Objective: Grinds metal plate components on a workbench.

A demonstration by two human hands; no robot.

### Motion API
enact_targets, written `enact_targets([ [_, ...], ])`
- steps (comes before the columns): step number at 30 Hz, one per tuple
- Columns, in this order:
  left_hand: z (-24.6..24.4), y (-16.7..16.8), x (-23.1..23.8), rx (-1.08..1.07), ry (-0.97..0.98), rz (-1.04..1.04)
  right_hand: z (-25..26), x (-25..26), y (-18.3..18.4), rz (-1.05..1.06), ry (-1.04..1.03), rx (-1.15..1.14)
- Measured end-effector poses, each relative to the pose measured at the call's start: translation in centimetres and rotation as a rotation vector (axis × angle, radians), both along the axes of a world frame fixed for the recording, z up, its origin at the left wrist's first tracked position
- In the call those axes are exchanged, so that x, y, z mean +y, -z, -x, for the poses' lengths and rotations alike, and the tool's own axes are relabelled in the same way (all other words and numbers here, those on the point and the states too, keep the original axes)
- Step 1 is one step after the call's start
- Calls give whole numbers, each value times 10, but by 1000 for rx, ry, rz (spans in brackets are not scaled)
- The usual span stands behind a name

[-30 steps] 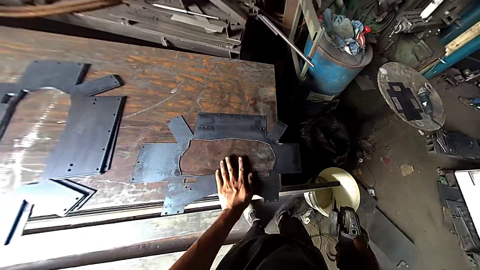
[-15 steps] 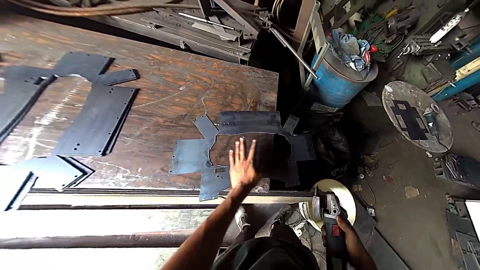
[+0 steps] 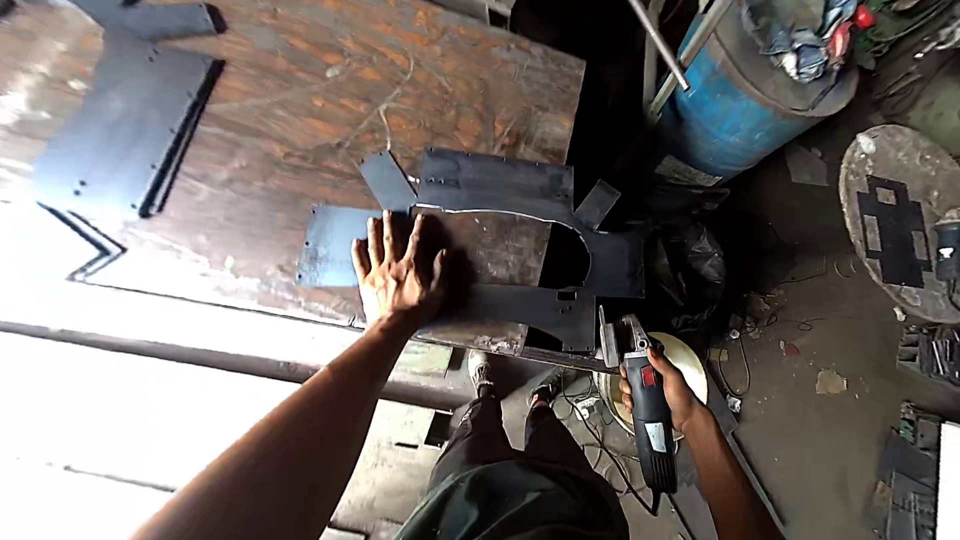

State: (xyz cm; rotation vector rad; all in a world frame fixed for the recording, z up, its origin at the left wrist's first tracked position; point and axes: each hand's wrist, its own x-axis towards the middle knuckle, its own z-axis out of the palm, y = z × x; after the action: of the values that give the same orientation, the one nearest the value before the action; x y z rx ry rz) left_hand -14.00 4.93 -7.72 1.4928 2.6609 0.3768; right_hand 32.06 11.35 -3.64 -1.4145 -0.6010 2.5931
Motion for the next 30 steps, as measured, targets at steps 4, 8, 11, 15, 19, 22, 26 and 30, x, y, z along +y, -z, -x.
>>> enact_targets([
  [4,1,0,1,6,-34,14,8,12,3,21,-1,26],
  [8,5,2,3,5,-34,31,16,21,4,21,-9,37],
  [11,5,3,2,7,-28,23,20,25,6,21,-7,61],
  [15,5,4,0,-1,-26,19,27,17,4,7,3,45],
  [19,4,-1,3,-12,-29,43,25,1,3,33,27,-43],
  [22,5,0,3,-2,-25,37,20,-18,0,48,46,-62],
  [26,3,0,1,-23,-8,25,8,-49,-10,22,23,-141],
  [30,5,-1,0,-26,3,3,-16,-95,-16,48,32,-181],
])
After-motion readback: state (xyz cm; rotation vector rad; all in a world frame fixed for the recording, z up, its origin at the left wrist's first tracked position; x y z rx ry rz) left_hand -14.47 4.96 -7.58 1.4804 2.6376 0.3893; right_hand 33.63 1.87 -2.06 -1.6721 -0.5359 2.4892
